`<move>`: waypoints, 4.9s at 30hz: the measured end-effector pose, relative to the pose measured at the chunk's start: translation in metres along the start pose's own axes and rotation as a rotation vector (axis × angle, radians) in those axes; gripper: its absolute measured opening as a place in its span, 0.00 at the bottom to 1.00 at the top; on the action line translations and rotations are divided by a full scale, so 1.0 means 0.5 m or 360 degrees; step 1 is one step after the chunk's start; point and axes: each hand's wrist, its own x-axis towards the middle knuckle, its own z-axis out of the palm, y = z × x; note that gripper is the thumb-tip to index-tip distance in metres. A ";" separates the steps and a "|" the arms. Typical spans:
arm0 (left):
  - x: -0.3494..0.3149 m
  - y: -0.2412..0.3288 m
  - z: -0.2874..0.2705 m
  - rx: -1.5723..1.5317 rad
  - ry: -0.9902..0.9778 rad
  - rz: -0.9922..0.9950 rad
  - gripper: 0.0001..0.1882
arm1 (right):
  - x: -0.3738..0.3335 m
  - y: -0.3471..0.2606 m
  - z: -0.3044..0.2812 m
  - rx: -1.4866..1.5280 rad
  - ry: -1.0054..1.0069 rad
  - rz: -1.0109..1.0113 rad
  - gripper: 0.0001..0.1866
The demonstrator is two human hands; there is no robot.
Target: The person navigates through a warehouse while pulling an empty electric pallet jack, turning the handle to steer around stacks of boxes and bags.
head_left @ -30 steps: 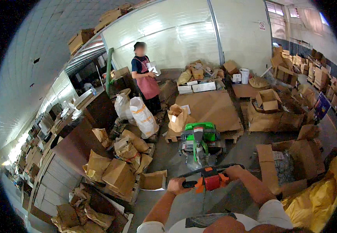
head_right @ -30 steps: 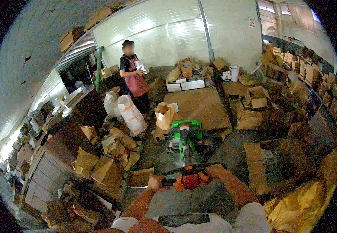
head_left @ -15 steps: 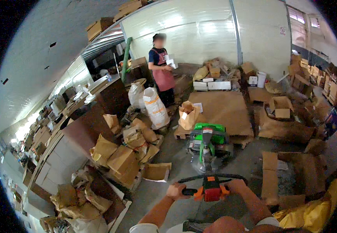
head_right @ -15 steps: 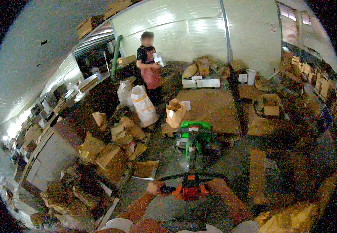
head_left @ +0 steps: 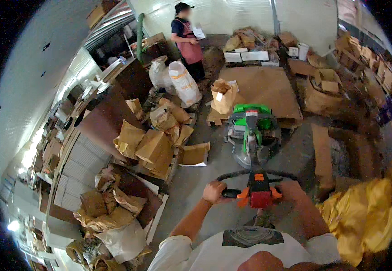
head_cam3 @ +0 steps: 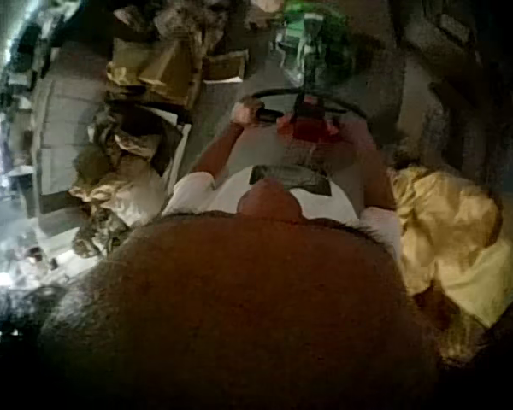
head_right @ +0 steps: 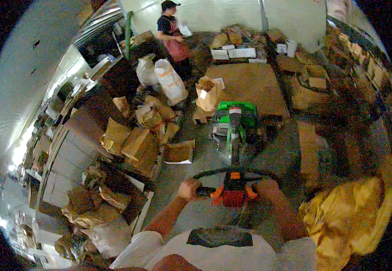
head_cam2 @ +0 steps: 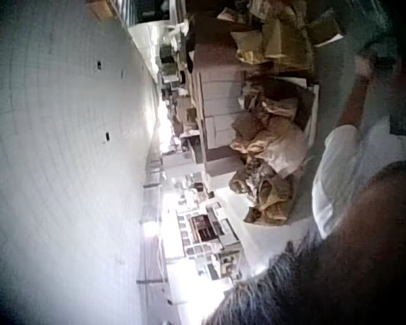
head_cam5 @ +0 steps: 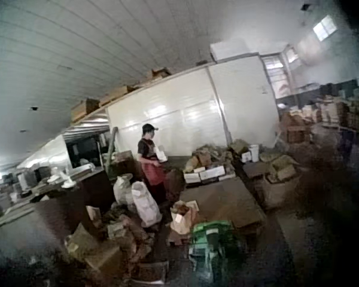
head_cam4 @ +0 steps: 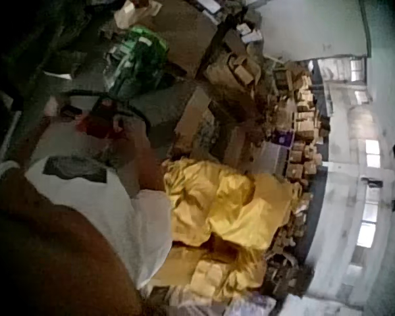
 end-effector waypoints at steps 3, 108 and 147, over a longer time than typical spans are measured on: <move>-0.030 0.001 0.003 -0.0060 0.0201 0.0184 0.24 | -0.028 -0.024 0.048 -0.0084 -0.0001 0.0141 0.26; -2.321 1.093 -0.473 -0.0900 0.0886 -0.1547 0.27 | -1.662 -1.590 1.028 0.0244 0.0344 -0.0212 0.33; -3.266 2.497 -0.346 -0.0959 0.0644 -0.2993 0.27 | -2.502 -2.126 1.379 0.0136 0.0055 -0.1055 0.32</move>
